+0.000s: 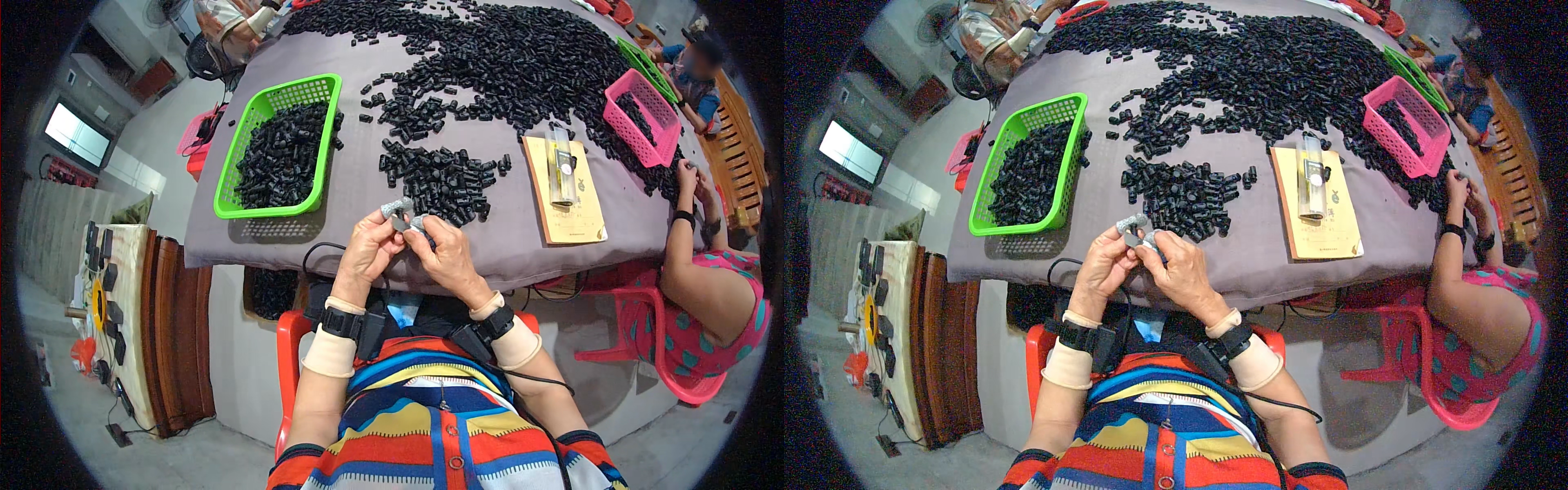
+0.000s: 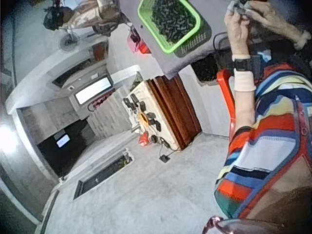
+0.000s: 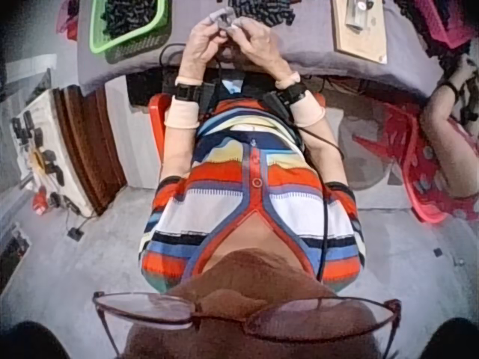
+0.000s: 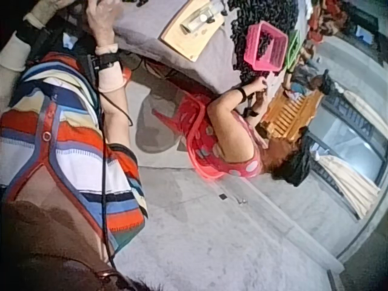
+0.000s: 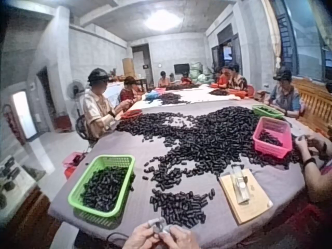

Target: Sorting and inspecting small black shoe components at a manufacturing table.

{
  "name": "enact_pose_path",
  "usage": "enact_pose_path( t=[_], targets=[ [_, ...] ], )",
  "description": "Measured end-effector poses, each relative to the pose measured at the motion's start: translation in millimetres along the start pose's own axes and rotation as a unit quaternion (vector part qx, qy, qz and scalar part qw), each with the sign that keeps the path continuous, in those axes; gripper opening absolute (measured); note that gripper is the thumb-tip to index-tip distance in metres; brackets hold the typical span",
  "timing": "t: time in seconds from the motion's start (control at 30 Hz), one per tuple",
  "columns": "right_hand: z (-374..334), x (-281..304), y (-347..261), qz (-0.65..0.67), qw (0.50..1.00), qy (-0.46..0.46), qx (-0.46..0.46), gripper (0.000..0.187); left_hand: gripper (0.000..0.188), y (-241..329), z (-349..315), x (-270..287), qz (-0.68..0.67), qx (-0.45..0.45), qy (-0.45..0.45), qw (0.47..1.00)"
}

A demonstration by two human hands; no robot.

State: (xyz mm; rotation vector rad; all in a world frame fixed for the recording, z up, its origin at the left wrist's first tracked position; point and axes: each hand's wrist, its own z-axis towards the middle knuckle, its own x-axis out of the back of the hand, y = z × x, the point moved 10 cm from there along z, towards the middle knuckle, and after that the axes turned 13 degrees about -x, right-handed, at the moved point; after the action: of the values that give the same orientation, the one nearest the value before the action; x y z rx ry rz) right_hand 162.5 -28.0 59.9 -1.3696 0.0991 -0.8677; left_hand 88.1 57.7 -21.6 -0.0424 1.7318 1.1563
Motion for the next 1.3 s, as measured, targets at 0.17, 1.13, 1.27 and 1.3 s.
enact_pose_path(
  t=[0.17, 1.13, 1.27, 1.3],
  targets=[
    [0, 4, 2, 0.027, 0.999, 0.015, -0.013, 0.018, 0.024, 2, -3, -9, -0.023, -0.001, 0.005, 1.0],
    [4, 5, 21, 0.113, 0.988, 0.001, -0.1, 0.024, 0.023, 3, -4, -2, -0.007, 0.005, -0.022, 1.0],
    [1, 4, 14, 0.068, 0.996, -0.009, -0.048, 0.021, 0.022, 4, -5, -5, -0.022, 0.006, -0.011, 1.0],
    [1, 3, 12, 0.068, 0.996, -0.01, -0.048, 0.021, 0.022, 5, -5, -8, -0.022, 0.006, -0.01, 1.0]
  ],
)
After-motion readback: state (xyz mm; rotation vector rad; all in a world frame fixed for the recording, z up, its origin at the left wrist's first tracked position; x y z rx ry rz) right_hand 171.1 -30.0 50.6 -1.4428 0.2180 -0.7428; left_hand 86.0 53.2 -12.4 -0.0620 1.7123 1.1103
